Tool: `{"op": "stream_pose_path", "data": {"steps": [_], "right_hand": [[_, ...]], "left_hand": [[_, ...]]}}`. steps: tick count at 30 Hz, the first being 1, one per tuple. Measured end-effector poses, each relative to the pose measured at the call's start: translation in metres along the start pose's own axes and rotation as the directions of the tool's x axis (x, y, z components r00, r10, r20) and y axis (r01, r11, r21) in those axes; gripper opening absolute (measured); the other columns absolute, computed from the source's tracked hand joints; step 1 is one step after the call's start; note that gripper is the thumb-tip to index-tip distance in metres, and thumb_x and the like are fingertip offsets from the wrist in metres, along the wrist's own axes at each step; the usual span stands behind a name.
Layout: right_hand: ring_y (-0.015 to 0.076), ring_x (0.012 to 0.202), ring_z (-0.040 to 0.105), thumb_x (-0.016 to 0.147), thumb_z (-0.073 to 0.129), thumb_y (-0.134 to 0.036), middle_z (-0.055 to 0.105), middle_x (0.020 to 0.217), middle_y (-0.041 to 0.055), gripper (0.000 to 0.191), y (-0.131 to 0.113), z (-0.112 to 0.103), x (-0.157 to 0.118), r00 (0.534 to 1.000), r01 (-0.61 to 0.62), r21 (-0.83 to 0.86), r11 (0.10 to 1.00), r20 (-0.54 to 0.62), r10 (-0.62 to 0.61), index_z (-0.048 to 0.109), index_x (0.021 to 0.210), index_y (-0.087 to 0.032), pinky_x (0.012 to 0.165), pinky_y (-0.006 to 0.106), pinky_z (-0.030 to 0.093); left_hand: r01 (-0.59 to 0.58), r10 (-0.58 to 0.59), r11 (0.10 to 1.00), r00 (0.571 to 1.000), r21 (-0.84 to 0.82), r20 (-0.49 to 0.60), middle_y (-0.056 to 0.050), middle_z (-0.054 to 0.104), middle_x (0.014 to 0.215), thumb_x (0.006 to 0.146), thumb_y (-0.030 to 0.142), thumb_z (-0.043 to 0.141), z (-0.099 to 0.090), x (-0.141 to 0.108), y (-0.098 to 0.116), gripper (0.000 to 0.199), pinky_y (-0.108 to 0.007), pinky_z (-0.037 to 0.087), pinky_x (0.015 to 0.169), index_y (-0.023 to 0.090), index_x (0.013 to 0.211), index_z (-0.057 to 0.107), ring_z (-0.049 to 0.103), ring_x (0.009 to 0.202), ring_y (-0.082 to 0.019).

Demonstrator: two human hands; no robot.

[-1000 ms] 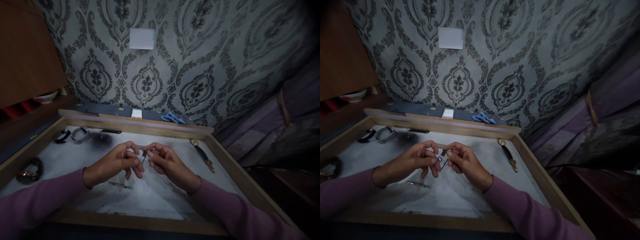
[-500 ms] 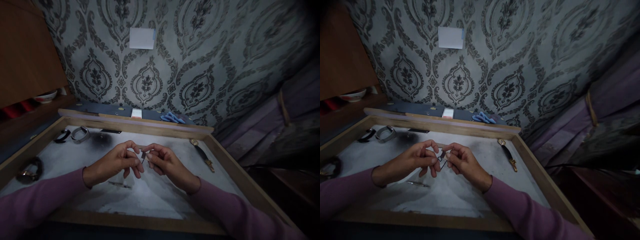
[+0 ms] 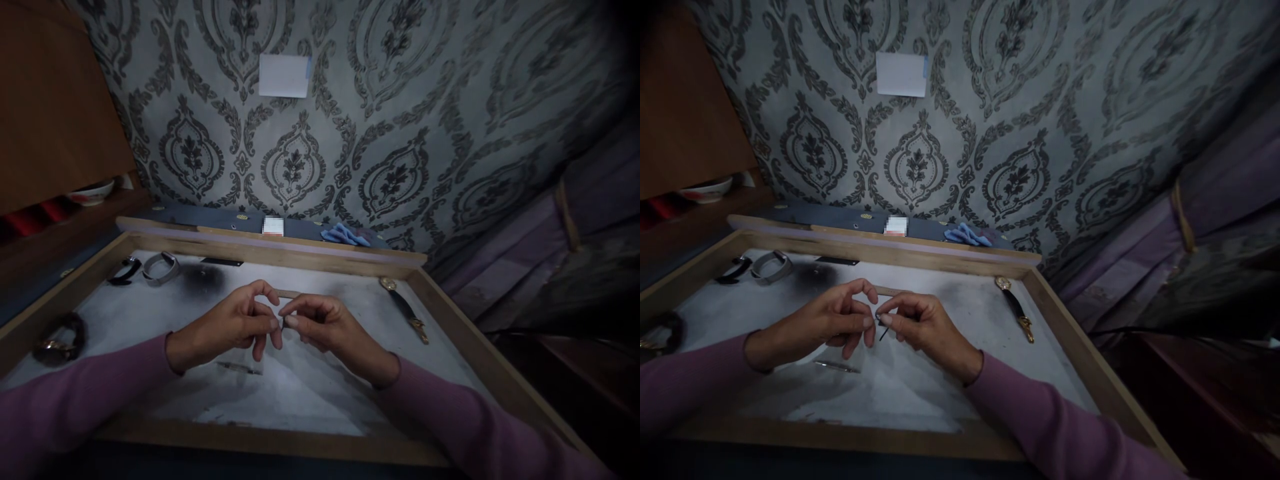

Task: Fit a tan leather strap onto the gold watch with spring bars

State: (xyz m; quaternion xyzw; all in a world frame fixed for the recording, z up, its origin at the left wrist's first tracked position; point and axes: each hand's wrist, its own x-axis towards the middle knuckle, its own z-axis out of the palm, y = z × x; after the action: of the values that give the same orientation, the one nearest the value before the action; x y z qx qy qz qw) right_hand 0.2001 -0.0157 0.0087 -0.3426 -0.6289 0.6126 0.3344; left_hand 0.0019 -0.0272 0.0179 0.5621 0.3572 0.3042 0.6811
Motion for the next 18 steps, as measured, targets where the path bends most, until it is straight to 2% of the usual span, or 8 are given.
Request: {"op": "stream_pose_path", "data": {"steps": [7, 12, 16, 18], "right_hand": [[0.0057, 0.047, 0.037, 0.075, 0.075, -0.038, 0.051, 0.053, -0.0045, 0.023, 0.0027, 0.0001, 0.0019, 1.0, 0.002, -0.033, 0.999, -0.007, -0.002, 0.07, 0.075, -0.015, 0.041, 0.019, 0.024], [0.0055, 0.048, 0.038, 0.075, 0.075, -0.04, 0.052, 0.056, -0.0044, 0.027, 0.0028, -0.0006, 0.0025, 0.999, 0.032, -0.02, 0.999, -0.009, -0.032, 0.068, 0.073, -0.015, 0.041, 0.019, 0.023], [0.0051, 0.045, 0.034, 0.076, 0.074, -0.04, 0.048, 0.052, -0.0062, 0.025, 0.0016, -0.0017, 0.002, 0.999, 0.021, -0.039, 0.999, -0.028, -0.022, 0.067, 0.074, -0.016, 0.04, 0.02, 0.022], [0.005, 0.044, 0.033, 0.077, 0.073, -0.039, 0.048, 0.052, -0.0064, 0.024, 0.0011, -0.0018, 0.0018, 0.999, 0.022, -0.057, 0.998, -0.029, -0.024, 0.067, 0.074, -0.015, 0.04, 0.02, 0.022]], "left_hand": [[0.025, -0.024, 1.0, 1.0, -0.017, 0.017, 0.002, 0.068, 0.068, 0.08, 0.031, 0.064, 0.0007, 0.0002, -0.0016, 0.029, -0.018, 0.018, 0.04, 0.021, 0.094, 0.04, 0.053, 0.043, -0.007], [0.012, -0.012, 1.0, 1.0, -0.003, 0.01, -0.001, 0.068, 0.067, 0.084, 0.04, 0.06, -0.0007, 0.0014, -0.0015, 0.028, -0.018, 0.019, 0.038, 0.021, 0.093, 0.042, 0.059, 0.047, -0.01], [0.067, -0.064, 0.997, 0.996, 0.03, -0.069, 0.002, 0.061, 0.055, 0.086, 0.047, 0.053, -0.0036, 0.0032, -0.0025, 0.029, -0.018, 0.017, 0.037, 0.02, 0.084, 0.045, 0.051, 0.038, -0.008], [0.073, -0.069, 0.996, 0.995, 0.044, -0.072, 0.003, 0.06, 0.055, 0.085, 0.046, 0.053, -0.0048, 0.0036, -0.0036, 0.028, -0.018, 0.019, 0.039, 0.018, 0.082, 0.049, 0.048, 0.039, -0.007]]}}
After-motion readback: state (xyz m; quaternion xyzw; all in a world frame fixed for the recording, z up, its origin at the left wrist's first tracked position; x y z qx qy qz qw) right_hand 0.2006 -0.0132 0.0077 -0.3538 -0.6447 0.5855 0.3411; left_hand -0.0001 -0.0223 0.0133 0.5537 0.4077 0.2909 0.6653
